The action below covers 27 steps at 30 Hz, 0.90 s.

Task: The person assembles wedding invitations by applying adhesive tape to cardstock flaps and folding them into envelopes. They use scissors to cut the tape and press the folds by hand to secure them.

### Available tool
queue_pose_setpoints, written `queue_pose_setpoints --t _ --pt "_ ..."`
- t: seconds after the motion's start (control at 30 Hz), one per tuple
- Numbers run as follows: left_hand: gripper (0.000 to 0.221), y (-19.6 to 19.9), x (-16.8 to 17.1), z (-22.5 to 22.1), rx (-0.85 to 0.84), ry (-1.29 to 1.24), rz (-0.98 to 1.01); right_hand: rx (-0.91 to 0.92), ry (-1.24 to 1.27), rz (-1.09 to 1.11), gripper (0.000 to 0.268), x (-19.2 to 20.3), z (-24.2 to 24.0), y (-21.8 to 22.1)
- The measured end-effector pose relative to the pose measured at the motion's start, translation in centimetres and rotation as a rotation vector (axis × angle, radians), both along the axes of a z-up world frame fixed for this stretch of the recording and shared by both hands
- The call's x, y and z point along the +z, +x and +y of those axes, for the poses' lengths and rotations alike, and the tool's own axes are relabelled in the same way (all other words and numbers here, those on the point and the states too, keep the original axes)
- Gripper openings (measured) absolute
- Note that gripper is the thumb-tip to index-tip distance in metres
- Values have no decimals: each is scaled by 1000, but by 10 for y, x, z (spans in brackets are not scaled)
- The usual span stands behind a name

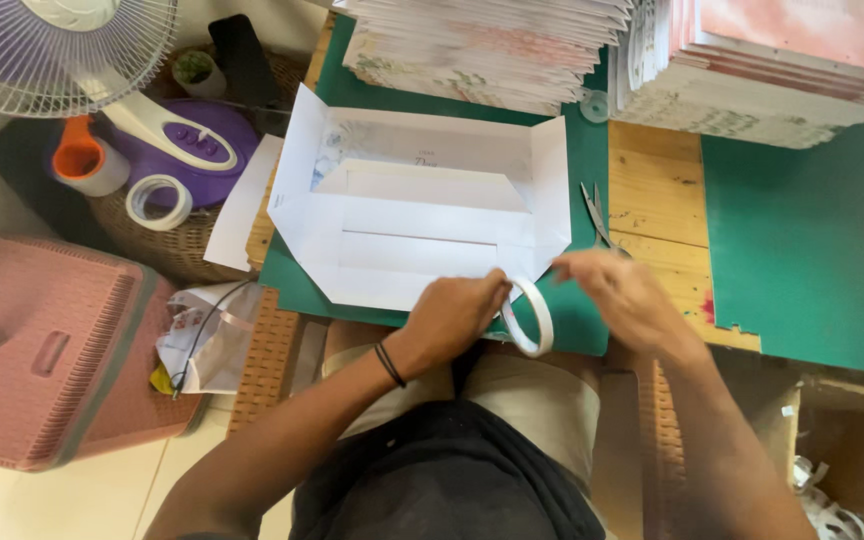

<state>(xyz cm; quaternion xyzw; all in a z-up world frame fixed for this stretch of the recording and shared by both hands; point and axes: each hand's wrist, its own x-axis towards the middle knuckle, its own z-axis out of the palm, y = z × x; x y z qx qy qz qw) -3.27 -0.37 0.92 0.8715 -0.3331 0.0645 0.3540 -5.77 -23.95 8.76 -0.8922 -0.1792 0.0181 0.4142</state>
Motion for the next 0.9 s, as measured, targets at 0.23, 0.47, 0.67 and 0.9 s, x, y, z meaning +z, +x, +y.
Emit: queue_pose_setpoints --t 0.23,0.47,0.67,0.9 --pt "49 58 6 46 269 96 -46 -148 -261 -398 15 -21 -16 14" --pt "88 76 -7 149 331 485 -158 -262 -452 -623 39 -39 -34 85" --pt "84 31 -22 127 405 536 -170 141 19 -280 34 -45 100 123" --pt "77 18 -14 118 453 490 -136 234 -353 -183 9 -71 205 173"
